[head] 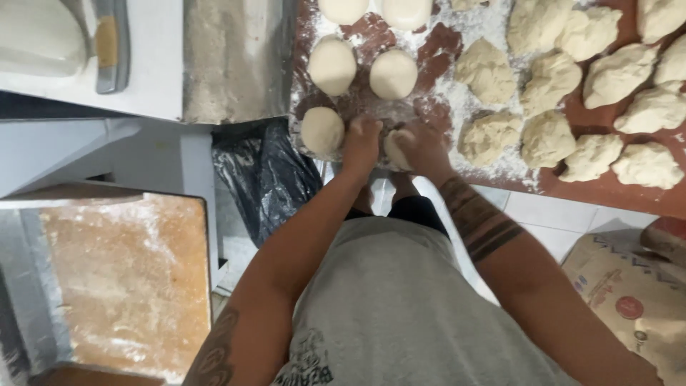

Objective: Rounding and shaping pre-portioned dough pieces into balls on a floured work surface

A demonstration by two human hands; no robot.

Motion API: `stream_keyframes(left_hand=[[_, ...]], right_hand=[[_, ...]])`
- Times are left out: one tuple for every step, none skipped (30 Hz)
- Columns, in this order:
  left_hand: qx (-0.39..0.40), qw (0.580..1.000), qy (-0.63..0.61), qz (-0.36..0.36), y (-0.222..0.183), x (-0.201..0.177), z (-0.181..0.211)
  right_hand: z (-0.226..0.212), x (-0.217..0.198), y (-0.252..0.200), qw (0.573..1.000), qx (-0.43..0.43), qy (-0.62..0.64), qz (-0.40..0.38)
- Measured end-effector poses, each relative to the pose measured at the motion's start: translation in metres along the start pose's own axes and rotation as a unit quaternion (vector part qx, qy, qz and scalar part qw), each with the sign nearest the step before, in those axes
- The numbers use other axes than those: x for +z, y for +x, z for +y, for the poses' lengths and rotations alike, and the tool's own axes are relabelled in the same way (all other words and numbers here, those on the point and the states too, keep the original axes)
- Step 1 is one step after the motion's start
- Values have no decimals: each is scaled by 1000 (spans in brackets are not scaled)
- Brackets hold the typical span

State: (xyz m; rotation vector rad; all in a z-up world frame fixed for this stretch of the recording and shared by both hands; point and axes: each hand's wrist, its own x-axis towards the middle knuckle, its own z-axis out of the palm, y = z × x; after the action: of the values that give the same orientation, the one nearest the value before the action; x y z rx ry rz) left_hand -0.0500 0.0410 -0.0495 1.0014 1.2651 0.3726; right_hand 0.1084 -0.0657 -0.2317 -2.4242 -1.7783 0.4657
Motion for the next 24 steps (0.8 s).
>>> stream_keyframes(left_hand=[[-113,991,-69,-2,-9,6,8],[-214,966,-143,-3,-13,12,18],[-205,968,-148,3,2,14,-12],[-150,956,-251,-15,15,17,-43],[-91,932,-349,-32,29,21,-74],[-88,932,-351,-33,20,21,-49],[-34,941,-329,-77,11,21,-26],[16,943,-308,-123,0,25,-5],[17,941,-313,-125,-5,34,3],[-41,945,-309,-95,-9,42,12],[-98,945,-304,-66,-13,49,20],[-98,944,-306,-67,-10,48,18],[-123,954,-273,-27,-7,46,16],[-147,960,-237,13,-4,43,15],[-147,960,-237,12,-8,36,11],[-92,973,-210,-15,-13,29,6],[-36,982,-183,-41,-18,23,2],[-34,982,-182,-43,-17,20,3],[-70,981,-175,-38,-16,17,5],[-110,979,-169,-32,-19,16,4],[-112,978,-171,-33,-13,23,0],[-118,976,-184,12,-5,30,-3],[-124,971,-198,56,3,38,-6],[-123,971,-197,53,-2,42,-9]], right_hand=[[17,24,7,977,-160,66,128],[34,47,27,903,-319,126,257],[-4,-19,17,898,-330,126,261],[-49,-84,4,916,-266,217,210],[-95,-150,-11,920,-198,303,153],[-85,-137,-13,919,-201,301,155],[-74,-123,-15,920,-190,312,140],[-59,-111,-21,922,-177,321,123],[-68,-134,-19,924,-177,316,123],[-79,-155,-16,934,-149,254,202],[-89,-176,-13,934,-119,190,279],[-77,-154,-12,934,-120,187,278],[-64,-132,-11,955,-87,150,239],[-53,-109,-9,972,-53,112,201],[-34,-76,-10,972,-53,111,201],[-16,-43,-12,980,-66,74,173],[1,-10,-14,985,-80,36,146],[-7,-31,-10,985,-79,35,148],[-16,-52,-7,968,-126,167,137],[-24,-73,-9,933,-170,295,118],[-39,-93,-12,934,-168,294,116],[-54,-113,-13,951,-137,232,150],[-68,-133,-13,963,-104,168,184],[-65,-127,-13,963,-102,166,186]])
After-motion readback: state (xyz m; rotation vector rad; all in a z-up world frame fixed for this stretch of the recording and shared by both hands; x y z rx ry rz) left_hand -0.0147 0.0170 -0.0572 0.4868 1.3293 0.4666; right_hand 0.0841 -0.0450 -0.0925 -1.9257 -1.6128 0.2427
